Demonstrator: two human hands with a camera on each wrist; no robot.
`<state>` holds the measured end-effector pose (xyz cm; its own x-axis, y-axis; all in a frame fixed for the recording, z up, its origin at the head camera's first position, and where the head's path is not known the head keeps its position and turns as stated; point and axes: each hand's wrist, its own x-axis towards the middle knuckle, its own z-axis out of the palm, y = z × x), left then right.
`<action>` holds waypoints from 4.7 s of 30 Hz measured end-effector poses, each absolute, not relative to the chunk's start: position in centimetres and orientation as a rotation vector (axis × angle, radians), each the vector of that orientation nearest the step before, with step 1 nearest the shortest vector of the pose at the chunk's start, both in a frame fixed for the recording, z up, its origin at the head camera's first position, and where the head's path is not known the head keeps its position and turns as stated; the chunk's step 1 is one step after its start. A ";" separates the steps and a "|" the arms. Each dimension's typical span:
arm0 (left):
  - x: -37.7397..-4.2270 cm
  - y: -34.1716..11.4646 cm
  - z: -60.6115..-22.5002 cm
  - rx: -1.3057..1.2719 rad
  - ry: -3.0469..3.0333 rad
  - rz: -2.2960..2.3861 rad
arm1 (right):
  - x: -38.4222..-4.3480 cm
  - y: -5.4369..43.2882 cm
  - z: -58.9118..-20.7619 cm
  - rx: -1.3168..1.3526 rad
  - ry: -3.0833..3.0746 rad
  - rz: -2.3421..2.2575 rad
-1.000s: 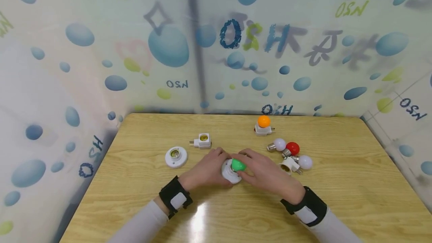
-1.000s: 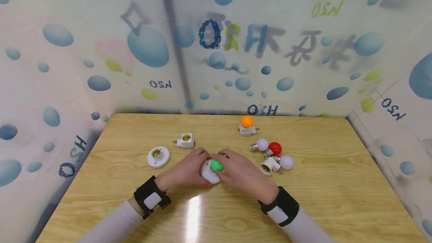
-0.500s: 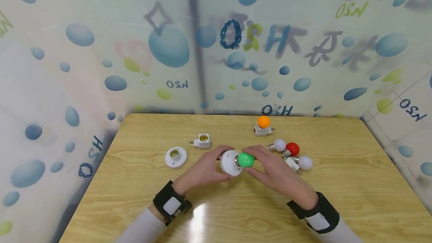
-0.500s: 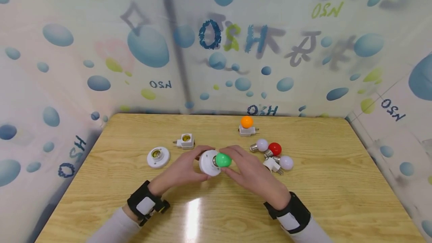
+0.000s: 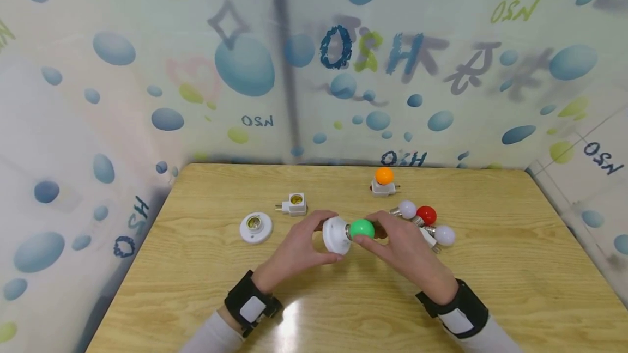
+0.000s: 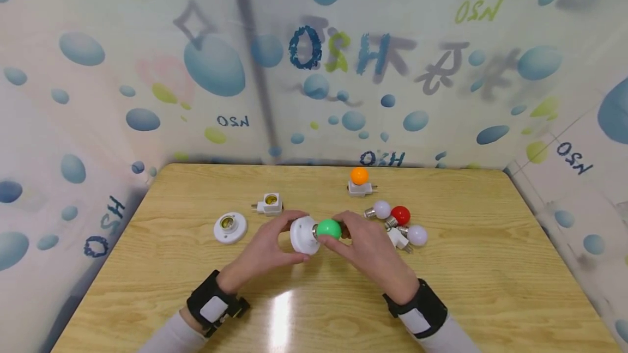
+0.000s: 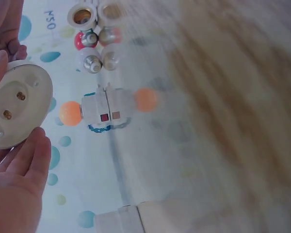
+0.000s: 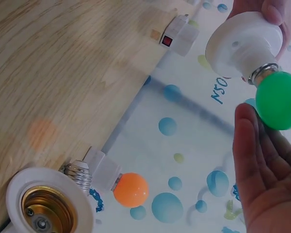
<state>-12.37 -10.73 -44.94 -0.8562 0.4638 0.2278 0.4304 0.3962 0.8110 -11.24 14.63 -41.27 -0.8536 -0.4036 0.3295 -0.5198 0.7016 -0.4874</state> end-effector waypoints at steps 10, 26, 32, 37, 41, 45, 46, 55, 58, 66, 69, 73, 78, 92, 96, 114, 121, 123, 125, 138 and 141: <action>-12.1 -10.2 -44.6 0.850 2.567 1.555 | -11.3 14.5 -41.0 0.696 -2.680 0.826; -12.3 -11.0 -44.5 0.762 2.380 1.670 | -11.5 15.8 -39.5 1.191 -2.596 0.933; -12.3 -11.1 -44.3 0.772 2.354 1.677 | -11.5 16.0 -39.8 1.184 -2.541 0.951; -12.3 -11.1 -44.2 0.793 2.328 1.743 | -11.5 16.0 -39.9 1.175 -2.501 0.952; -12.1 -10.9 -44.0 0.824 2.382 1.722 | -11.5 16.0 -39.9 1.150 -2.482 0.941; -12.0 -10.7 -44.0 0.858 2.423 1.687 | -11.4 16.0 -39.9 1.059 -2.501 0.895; -12.0 -10.6 -44.0 0.864 2.429 1.680 | -11.3 16.0 -39.9 1.029 -2.512 0.883; -11.8 -10.2 -43.9 0.898 2.504 1.619 | -11.2 15.5 -39.9 0.825 -2.637 0.824; -11.8 -10.2 -43.8 0.862 2.496 1.622 | -11.2 15.6 -39.9 0.807 -2.698 0.869; -12.1 -10.6 -43.9 0.781 2.415 1.711 | -11.6 16.5 -39.1 1.072 -2.690 0.988; -12.1 -10.7 -44.1 0.767 2.405 1.732 | -11.8 16.6 -38.9 1.186 -2.629 0.951; -12.1 -10.7 -44.1 0.761 2.399 1.737 | -11.9 16.7 -38.8 1.238 -2.602 0.978; -12.1 -10.7 -44.1 0.761 2.409 1.724 | -12.0 16.6 -39.0 1.200 -2.598 0.981; -11.7 -10.0 -43.6 0.855 2.542 1.608 | -11.9 16.1 -40.0 0.995 -2.472 0.889; -11.6 -9.9 -43.5 0.869 2.581 1.573 | -11.8 15.9 -40.3 0.931 -2.471 0.846; -11.7 -10.2 -43.8 0.794 2.475 1.684 | -11.6 16.9 -39.1 1.205 -2.602 0.973; -11.7 -10.4 -44.0 0.808 2.452 1.696 | -11.8 16.8 -39.4 1.200 -2.515 0.959; -11.7 -10.4 -43.9 0.813 2.458 1.689 | -11.9 16.7 -39.6 1.168 -2.465 0.949; -11.6 -10.3 -43.8 0.820 2.473 1.677 | -11.9 16.5 -39.9 1.129 -2.425 0.937; -11.6 -9.9 -43.6 0.912 2.561 1.612 | -11.7 15.9 -40.1 0.938 -2.437 0.834; -11.6 -10.0 -43.6 0.894 2.549 1.619 | -11.6 16.2 -40.1 0.927 -2.474 0.848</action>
<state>-11.59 -9.97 -43.60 -0.8387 0.4559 0.2978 0.4634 0.3103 0.8300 -11.58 16.18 -40.07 -0.7176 -0.4666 0.5170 -0.6856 0.6037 -0.4068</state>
